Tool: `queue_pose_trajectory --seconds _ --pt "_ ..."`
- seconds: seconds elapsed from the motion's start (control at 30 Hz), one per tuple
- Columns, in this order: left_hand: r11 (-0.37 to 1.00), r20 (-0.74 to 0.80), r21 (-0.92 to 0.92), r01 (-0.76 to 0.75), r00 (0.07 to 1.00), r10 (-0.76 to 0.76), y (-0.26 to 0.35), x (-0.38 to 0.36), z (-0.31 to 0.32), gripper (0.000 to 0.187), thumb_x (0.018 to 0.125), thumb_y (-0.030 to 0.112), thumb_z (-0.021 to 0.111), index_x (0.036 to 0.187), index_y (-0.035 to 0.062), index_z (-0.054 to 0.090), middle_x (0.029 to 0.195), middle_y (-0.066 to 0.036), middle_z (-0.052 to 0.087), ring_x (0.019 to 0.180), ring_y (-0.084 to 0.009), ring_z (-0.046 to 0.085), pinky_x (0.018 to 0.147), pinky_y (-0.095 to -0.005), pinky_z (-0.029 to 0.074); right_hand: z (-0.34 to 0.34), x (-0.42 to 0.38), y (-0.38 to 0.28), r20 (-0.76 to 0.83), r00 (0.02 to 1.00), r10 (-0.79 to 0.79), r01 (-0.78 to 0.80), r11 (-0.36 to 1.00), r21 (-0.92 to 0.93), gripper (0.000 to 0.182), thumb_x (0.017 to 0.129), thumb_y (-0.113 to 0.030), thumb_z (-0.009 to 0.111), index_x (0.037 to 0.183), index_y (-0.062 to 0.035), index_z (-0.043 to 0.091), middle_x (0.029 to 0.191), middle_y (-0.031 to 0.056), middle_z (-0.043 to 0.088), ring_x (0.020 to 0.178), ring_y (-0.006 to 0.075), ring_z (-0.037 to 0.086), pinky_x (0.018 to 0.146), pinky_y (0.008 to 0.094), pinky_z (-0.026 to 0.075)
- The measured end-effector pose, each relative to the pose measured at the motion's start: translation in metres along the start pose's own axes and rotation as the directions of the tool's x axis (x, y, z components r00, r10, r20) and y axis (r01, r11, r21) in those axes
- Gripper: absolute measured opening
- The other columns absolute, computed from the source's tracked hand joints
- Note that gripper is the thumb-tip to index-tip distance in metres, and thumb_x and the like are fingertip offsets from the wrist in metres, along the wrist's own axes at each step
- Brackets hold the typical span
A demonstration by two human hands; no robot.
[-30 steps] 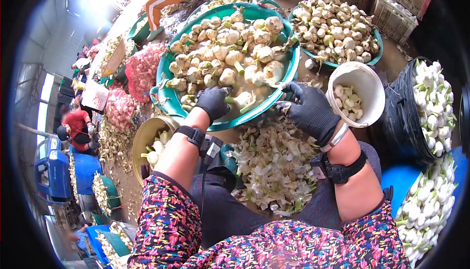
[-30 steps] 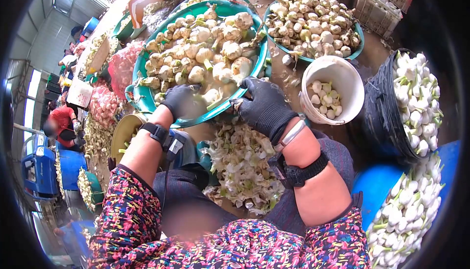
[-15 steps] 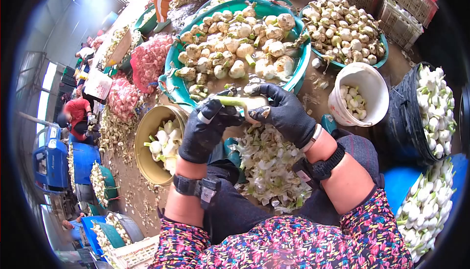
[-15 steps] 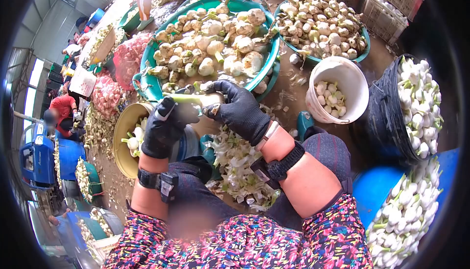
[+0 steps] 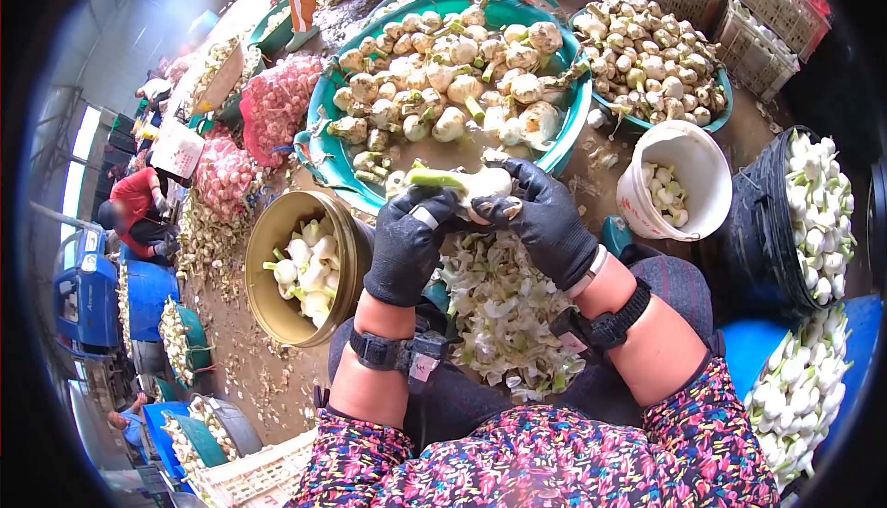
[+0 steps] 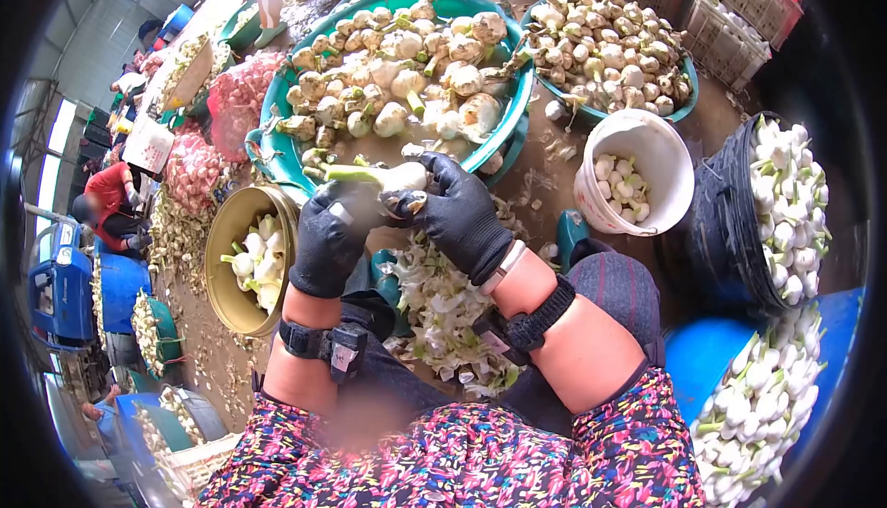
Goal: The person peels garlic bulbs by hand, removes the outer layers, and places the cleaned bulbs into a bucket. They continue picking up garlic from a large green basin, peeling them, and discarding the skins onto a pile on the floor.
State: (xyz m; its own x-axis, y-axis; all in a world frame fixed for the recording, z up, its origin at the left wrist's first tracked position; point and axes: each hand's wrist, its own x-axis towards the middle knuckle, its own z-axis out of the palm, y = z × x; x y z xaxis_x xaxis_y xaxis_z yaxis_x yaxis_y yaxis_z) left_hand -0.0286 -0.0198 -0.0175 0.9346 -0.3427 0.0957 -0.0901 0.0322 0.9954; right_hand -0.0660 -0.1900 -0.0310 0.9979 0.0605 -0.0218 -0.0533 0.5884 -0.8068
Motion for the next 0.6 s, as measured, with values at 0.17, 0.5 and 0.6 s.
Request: queue_pose_trajectory --seconds 0.17,0.5,0.6 --pt "0.999 0.008 0.027 -0.041 0.999 0.041 0.018 -0.003 0.011 0.021 0.087 0.015 0.056 0.095 -0.0035 0.062 0.088 -0.007 0.064 0.078 -0.0145 0.063 0.069 -0.0295 0.052 0.000 -0.003 -0.003 -0.013 0.999 -0.034 0.033 0.997 -0.075 0.042 0.080 -0.006 0.066 0.117 0.0019 0.049 0.105 0.0066 0.060 0.093 0.0117 0.057 0.082 0.0258 0.048" --pt "0.687 0.303 0.546 -0.479 0.878 0.371 0.007 0.003 -0.002 0.017 0.085 0.002 0.052 0.098 -0.0055 0.062 0.097 -0.014 0.060 0.080 -0.0176 0.063 0.073 -0.0280 0.052 -0.003 -0.002 -0.002 -0.037 0.999 0.039 -0.038 0.999 0.026 0.040 0.083 -0.012 0.064 0.118 0.0025 0.049 0.102 0.0054 0.060 0.090 0.0107 0.057 0.079 0.0252 0.048" --pt "0.636 0.325 0.612 -0.471 0.882 0.340 0.008 0.001 -0.003 0.019 0.084 -0.003 0.050 0.099 -0.0039 0.062 0.097 -0.016 0.060 0.082 -0.0194 0.063 0.072 -0.0302 0.053 0.001 -0.005 -0.011 -0.035 0.999 0.022 -0.023 0.999 -0.047 0.040 0.083 -0.010 0.063 0.117 0.0025 0.049 0.103 0.0063 0.060 0.090 0.0108 0.057 0.079 0.0250 0.048"
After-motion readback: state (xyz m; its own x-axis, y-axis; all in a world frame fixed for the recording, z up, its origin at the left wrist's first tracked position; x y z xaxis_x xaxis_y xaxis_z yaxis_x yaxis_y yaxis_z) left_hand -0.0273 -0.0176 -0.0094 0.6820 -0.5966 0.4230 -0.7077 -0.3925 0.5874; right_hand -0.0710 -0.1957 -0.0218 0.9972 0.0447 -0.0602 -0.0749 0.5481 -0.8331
